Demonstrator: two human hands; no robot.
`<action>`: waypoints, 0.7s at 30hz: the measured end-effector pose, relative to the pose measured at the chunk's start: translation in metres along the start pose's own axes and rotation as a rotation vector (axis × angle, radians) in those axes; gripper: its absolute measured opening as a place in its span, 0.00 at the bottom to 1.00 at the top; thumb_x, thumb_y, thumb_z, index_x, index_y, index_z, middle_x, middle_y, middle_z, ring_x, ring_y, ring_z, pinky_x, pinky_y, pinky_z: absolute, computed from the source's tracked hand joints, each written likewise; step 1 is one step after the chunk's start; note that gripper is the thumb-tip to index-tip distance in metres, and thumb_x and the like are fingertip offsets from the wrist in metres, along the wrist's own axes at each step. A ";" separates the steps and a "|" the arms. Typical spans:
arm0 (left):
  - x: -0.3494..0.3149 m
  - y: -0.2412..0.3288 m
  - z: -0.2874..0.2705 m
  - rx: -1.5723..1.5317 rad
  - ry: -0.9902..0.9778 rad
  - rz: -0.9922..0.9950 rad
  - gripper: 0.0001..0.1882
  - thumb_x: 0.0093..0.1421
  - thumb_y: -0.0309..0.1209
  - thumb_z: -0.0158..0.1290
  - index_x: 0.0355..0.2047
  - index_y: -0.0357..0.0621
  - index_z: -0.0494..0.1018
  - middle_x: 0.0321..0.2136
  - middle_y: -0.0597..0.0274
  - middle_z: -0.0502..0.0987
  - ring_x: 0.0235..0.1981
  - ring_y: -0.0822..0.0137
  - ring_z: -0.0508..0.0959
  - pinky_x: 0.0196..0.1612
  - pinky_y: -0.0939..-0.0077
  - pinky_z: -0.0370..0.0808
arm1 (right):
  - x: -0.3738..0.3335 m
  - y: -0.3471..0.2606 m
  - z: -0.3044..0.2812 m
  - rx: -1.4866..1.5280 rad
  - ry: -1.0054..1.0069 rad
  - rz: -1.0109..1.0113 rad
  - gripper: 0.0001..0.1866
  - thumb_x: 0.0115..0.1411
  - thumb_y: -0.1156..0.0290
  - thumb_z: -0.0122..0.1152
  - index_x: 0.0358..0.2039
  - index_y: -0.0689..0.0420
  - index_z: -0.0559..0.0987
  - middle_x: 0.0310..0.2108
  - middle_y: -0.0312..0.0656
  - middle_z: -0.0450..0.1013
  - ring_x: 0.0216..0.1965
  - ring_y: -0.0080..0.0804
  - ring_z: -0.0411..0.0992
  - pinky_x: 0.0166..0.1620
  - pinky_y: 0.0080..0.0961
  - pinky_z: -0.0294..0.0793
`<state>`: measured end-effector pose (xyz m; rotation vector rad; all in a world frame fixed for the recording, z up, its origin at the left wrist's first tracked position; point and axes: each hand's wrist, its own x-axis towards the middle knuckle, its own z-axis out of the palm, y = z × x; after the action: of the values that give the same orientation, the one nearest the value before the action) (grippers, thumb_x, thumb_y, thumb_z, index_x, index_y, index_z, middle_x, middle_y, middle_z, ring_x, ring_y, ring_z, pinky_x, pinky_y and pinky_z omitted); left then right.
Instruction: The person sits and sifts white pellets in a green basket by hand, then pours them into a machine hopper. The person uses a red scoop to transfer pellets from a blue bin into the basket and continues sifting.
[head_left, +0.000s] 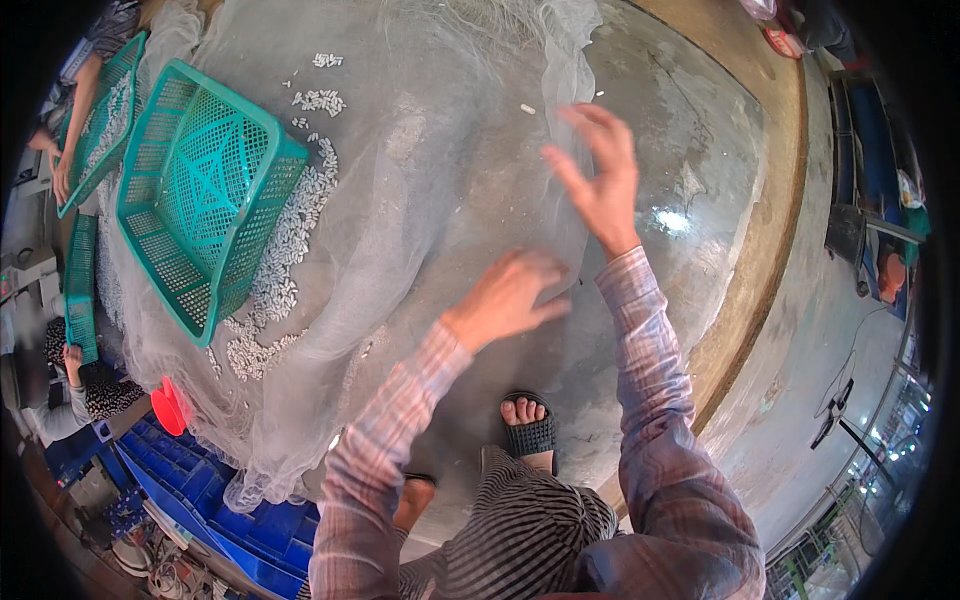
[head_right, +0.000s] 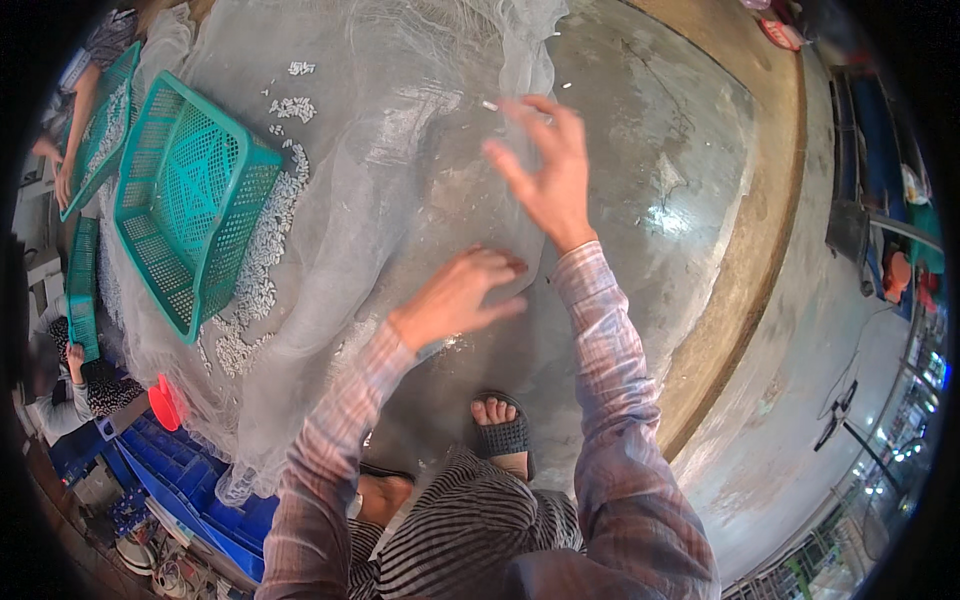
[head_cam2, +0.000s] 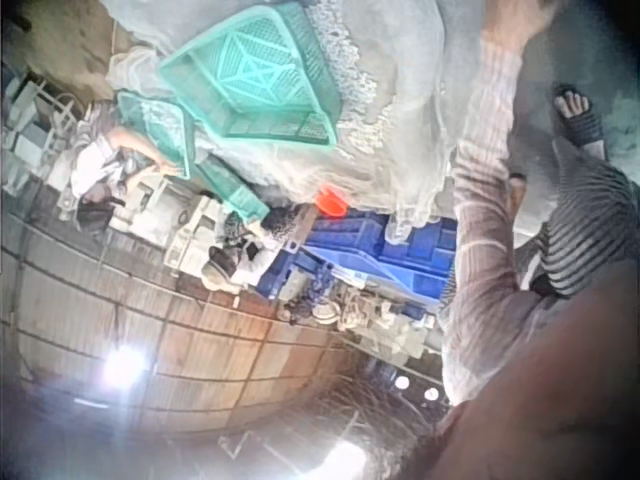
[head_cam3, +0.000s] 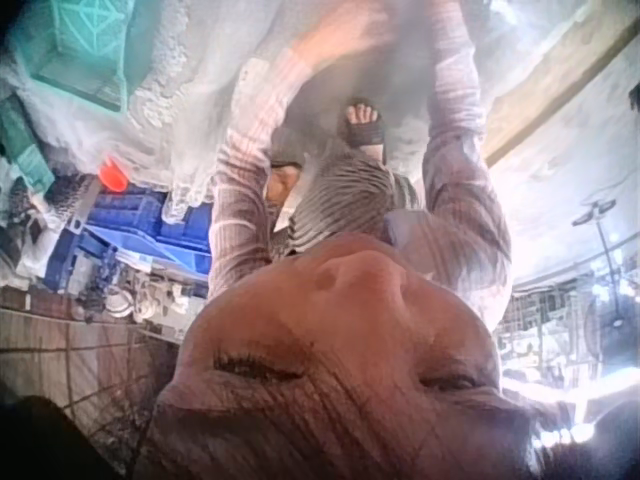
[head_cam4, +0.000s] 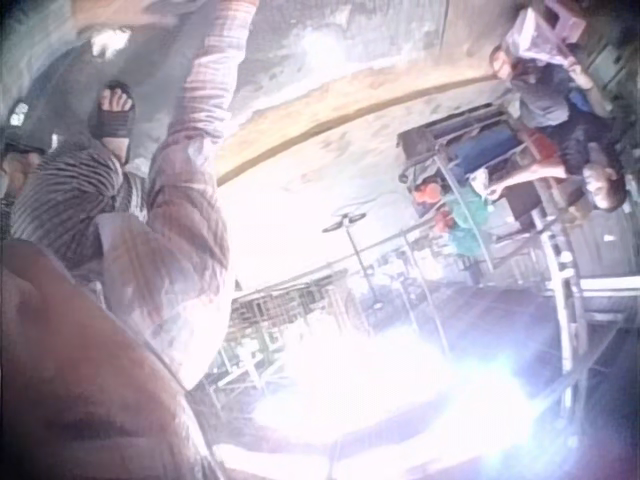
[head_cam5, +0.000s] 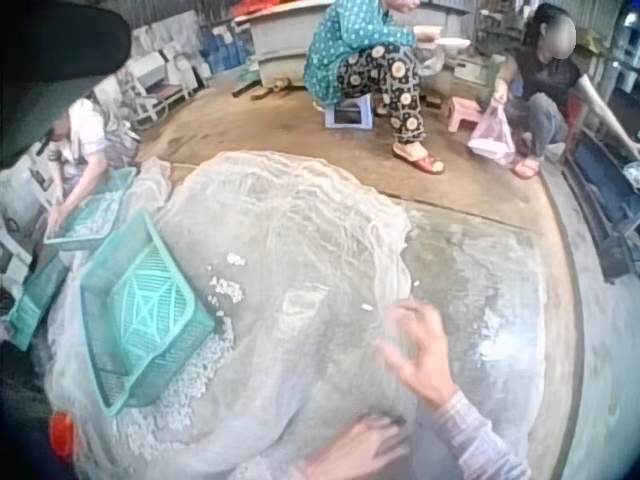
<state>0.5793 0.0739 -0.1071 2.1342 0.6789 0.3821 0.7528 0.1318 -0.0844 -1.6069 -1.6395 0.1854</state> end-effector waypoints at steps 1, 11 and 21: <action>0.015 -0.009 -0.001 -0.111 -0.081 -0.251 0.14 0.57 0.35 0.54 0.42 0.45 0.77 0.46 0.51 0.76 0.48 0.55 0.75 0.51 0.63 0.70 | -0.002 -0.003 0.000 -0.146 -0.140 -0.130 0.19 0.54 0.67 0.64 0.49 0.49 0.79 0.53 0.41 0.69 0.51 0.39 0.67 0.52 0.32 0.69; 0.126 -0.104 -0.003 0.328 0.579 -0.247 0.12 0.55 0.23 0.53 0.40 0.43 0.76 0.33 0.56 0.77 0.36 0.56 0.78 0.40 0.62 0.75 | -0.049 0.030 0.010 -0.040 0.115 0.439 0.30 0.47 0.77 0.67 0.53 0.49 0.74 0.60 0.48 0.62 0.60 0.46 0.61 0.57 0.36 0.65; 0.113 -0.094 -0.022 0.096 0.682 -0.340 0.19 0.51 0.26 0.60 0.46 0.44 0.75 0.45 0.59 0.75 0.43 0.57 0.75 0.46 0.67 0.74 | -0.065 0.050 0.014 0.164 0.286 0.619 0.26 0.51 0.78 0.65 0.53 0.59 0.72 0.35 0.44 0.77 0.31 0.30 0.75 0.33 0.25 0.75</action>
<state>0.6289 0.2010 -0.1655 1.9087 1.4433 0.9145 0.7732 0.0890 -0.1527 -1.8681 -0.8566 0.3748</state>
